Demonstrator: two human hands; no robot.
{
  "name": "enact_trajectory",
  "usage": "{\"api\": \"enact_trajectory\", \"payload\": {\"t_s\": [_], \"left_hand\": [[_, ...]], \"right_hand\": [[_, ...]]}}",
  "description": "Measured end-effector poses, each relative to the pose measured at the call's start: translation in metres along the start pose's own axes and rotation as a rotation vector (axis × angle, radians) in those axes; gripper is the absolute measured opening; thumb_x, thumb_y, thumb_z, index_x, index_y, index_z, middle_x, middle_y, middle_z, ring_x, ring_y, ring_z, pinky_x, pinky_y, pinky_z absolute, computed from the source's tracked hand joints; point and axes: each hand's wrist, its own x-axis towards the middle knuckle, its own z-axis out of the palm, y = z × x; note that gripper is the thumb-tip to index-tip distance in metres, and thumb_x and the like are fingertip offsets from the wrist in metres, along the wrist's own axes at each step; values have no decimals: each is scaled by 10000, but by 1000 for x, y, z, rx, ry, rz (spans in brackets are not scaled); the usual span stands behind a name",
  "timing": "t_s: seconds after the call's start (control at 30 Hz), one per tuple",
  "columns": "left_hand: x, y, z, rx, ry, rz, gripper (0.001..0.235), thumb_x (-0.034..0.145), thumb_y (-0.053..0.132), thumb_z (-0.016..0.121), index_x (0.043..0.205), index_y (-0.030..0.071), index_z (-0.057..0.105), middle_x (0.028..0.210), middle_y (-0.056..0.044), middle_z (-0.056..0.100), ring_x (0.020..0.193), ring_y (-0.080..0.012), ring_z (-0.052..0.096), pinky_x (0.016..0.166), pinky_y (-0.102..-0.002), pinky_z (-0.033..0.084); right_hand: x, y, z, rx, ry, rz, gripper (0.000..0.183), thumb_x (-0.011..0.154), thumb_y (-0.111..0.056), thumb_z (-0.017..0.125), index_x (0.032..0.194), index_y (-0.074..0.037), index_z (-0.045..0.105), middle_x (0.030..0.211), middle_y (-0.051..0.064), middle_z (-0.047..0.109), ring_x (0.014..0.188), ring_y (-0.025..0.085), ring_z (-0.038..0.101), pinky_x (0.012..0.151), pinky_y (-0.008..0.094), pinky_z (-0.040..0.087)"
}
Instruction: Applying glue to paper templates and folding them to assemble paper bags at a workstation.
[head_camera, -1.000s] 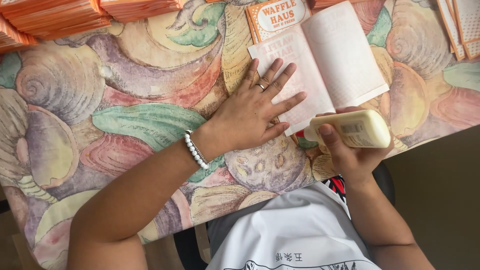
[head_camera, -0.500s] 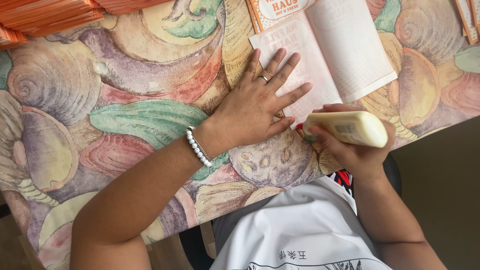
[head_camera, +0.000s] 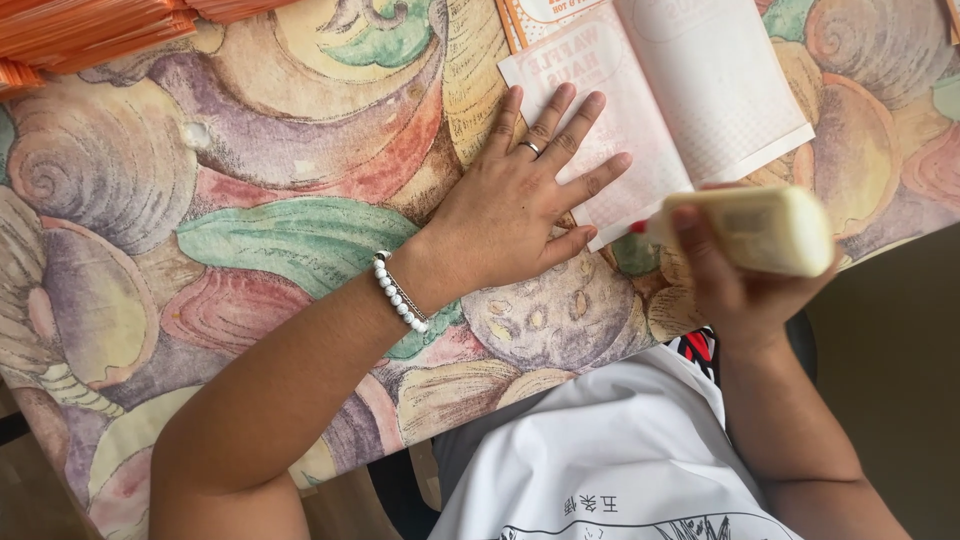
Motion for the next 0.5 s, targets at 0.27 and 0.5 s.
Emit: {"api": "enact_trajectory", "payload": {"t_s": [0.27, 0.5], "left_hand": [[0, 0, 0, -8, -27, -7, 653, 1004, 544, 571, 1575, 245, 468, 1648, -254, 214, 1532, -467, 191, 1218, -704, 129], [-1, 0, 1, 21, -2, 0, 660, 990, 538, 611, 1572, 249, 491, 1640, -257, 241, 1523, -468, 233, 1212, -701, 164]], "right_hand": [[-5, -21, 9, -33, -3, 25, 255, 968, -73, 840, 1050, 96, 668, 1043, 214, 710, 901, 292, 718, 819, 385, 665], [3, -2, 3, -34, 48, -40, 313, 960, -28, 901, 925, 57, 603, 1050, 288, 716, 893, 337, 736, 762, 428, 691]]}}
